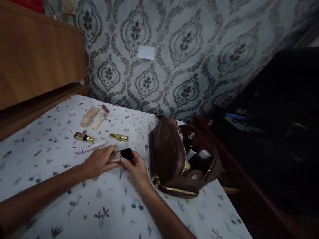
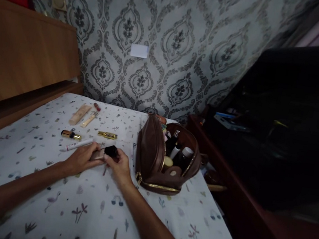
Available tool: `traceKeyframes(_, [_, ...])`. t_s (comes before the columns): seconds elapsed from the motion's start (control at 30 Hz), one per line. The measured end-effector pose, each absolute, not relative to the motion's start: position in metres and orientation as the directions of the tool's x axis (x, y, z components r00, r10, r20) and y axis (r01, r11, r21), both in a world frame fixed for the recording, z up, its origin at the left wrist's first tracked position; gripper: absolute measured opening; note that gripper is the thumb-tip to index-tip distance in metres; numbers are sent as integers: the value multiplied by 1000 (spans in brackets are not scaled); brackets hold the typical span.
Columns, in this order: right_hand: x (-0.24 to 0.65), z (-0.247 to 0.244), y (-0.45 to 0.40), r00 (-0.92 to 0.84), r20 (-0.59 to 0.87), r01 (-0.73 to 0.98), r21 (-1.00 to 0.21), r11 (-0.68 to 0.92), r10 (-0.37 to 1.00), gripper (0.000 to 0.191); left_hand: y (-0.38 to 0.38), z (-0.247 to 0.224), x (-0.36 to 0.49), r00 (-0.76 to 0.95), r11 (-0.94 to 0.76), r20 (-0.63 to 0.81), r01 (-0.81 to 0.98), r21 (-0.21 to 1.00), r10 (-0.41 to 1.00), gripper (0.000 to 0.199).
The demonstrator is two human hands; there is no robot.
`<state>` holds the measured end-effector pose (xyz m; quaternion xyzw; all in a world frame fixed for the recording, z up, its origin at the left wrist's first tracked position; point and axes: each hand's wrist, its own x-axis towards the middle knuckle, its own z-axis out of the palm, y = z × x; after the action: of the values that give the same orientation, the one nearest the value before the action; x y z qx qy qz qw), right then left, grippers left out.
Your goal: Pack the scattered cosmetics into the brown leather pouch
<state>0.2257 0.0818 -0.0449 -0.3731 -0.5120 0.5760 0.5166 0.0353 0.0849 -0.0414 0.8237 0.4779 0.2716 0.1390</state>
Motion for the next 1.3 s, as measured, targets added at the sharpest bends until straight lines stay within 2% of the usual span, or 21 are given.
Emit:
traceKeyframes(0.17, [228,-39,81,-243,101,-268,-963,33,965,43,81,-22,25,502,-546,259,594,591,825,45])
traceKeyframes(0.27, [225,-38,80,-261,84,-317,-949,-3,962,47,78,-12,23,526,-519,197,583,625,827,36])
traceKeyframes(0.37, [221,-38,78,-231,64,-357,-934,-24,971,58,72,-11,32,436,-459,195,659,596,879,24])
traceKeyframes(0.47, [220,-35,73,-204,90,-317,-948,21,975,61,65,-16,47,339,-454,306,731,509,890,20])
traceKeyframes(0.53, [221,-28,68,-167,117,-244,-967,74,979,61,62,-18,55,333,-503,409,746,436,850,15])
traceKeyframes(0.63, [229,-11,59,-62,146,-103,-985,139,987,66,59,-11,67,402,-628,573,729,271,714,5])
traceKeyframes(0.7, [239,4,52,13,187,-19,-982,187,982,61,59,-1,76,449,-689,660,711,144,602,7])
traceKeyframes(0.77, [251,20,43,68,229,22,-973,228,971,54,58,11,87,485,-721,715,692,38,504,10])
traceKeyframes(0.83, [265,35,33,84,249,32,-969,247,965,50,58,23,100,509,-750,742,661,-13,436,11])
traceKeyframes(0.93, [289,53,19,116,303,55,-953,299,946,45,57,37,120,525,-805,749,593,18,404,13])
traceKeyframes(1.1, [334,72,2,228,443,179,-894,410,867,38,62,51,153,582,-872,705,478,108,406,28])
traceKeyframes(1.3, [386,87,2,456,566,392,-821,416,687,39,82,62,187,640,-879,640,460,124,425,33])
